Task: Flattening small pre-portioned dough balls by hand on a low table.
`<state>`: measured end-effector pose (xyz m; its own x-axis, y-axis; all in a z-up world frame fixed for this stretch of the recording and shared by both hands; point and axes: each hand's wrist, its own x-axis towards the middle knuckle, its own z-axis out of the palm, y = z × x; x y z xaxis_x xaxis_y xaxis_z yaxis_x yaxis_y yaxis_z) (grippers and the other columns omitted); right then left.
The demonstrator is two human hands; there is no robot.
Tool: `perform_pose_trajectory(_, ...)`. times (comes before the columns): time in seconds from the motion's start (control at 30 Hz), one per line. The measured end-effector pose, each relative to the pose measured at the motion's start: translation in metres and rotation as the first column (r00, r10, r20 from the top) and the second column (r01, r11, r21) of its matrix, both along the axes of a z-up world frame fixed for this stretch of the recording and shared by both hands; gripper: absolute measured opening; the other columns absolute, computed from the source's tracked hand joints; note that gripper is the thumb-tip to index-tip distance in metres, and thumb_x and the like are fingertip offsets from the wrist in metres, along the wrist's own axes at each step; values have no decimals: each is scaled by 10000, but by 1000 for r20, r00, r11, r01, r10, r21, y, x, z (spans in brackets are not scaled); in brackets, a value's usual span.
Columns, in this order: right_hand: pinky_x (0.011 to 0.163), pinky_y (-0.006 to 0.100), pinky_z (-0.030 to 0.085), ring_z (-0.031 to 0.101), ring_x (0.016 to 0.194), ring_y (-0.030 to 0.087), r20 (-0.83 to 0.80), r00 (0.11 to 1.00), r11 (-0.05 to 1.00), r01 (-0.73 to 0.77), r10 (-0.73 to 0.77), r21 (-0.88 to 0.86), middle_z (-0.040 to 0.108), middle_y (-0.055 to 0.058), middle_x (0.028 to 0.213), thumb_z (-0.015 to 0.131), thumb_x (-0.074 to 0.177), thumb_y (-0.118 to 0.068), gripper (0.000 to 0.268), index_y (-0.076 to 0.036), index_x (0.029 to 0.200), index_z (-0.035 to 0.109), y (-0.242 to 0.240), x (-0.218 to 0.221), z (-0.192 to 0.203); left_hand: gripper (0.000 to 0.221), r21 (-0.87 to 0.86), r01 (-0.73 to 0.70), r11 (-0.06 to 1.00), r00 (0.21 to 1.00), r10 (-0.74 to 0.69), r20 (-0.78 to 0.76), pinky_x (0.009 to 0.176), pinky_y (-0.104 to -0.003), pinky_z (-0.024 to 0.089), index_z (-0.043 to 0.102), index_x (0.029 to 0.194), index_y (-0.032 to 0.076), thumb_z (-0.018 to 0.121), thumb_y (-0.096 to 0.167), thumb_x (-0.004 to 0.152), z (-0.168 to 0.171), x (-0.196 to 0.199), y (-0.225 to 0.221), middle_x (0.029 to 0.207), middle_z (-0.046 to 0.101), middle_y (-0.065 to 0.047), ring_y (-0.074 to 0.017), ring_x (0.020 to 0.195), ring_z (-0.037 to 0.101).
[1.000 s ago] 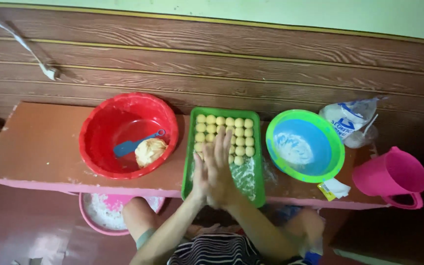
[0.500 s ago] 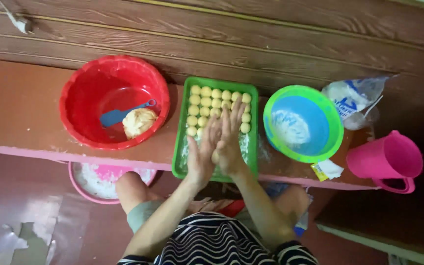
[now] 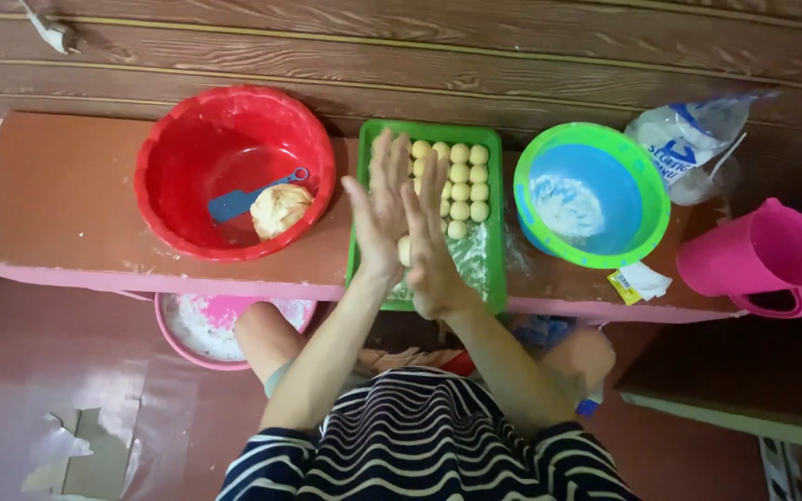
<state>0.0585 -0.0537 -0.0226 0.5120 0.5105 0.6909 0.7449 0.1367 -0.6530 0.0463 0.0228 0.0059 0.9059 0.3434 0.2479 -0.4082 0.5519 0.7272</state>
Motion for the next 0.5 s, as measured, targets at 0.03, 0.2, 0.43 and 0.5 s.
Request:
perform_pose_trajectory(0.03, 1246, 648, -120, -182, 1569, 456, 4, 1000, 1000, 0, 0, -3, -134, 231, 1696, 112, 919, -824, 1001, -148, 1657, 112, 6, 13, 7, 913, -3, 0, 1000, 1000, 0, 4, 1277, -555, -63, 101, 1665, 174, 92, 783, 984, -10, 1, -6, 1719, 99, -178, -342, 1602, 12)
perform_pose_trajectory(0.2, 1378, 653, -202, -235, 1655, 264, 199, 950, 970, 243, -240, 9, -172, -75, 1773, 197, 1079, -538, 651, -393, 1694, 40, -2, 71, 11, 862, 28, 435, 900, 900, -435, 31, 1250, -428, 211, 94, 1629, 61, 118, 657, 1006, -27, -10, 0, 1683, 223, -172, -293, 1539, 256)
perform_pose_trajectory(0.43, 1278, 607, -178, -171, 1605, 319, 107, 971, 964, 192, -213, 184, -80, 116, 1742, 241, 1052, -552, 675, -233, 1647, 243, 34, 37, 19, 782, 167, 67, 984, 991, -85, 107, 1263, -623, 57, 130, 1671, 137, 60, 641, 1076, -7, -9, 0, 1733, 114, -168, -420, 1590, 119)
perform_pose_trajectory(0.5, 1349, 595, -92, -152, 1623, 278, 55, 916, 895, 374, -398, 242, -65, 119, 1747, 333, 1110, -278, 505, -182, 1603, 377, 34, 35, 22, 425, -373, 169, 912, 930, -273, -246, 941, -315, 555, 533, 1467, 90, 460, 278, 1093, -53, -11, -13, 1299, 648, -34, -146, 1102, 659)
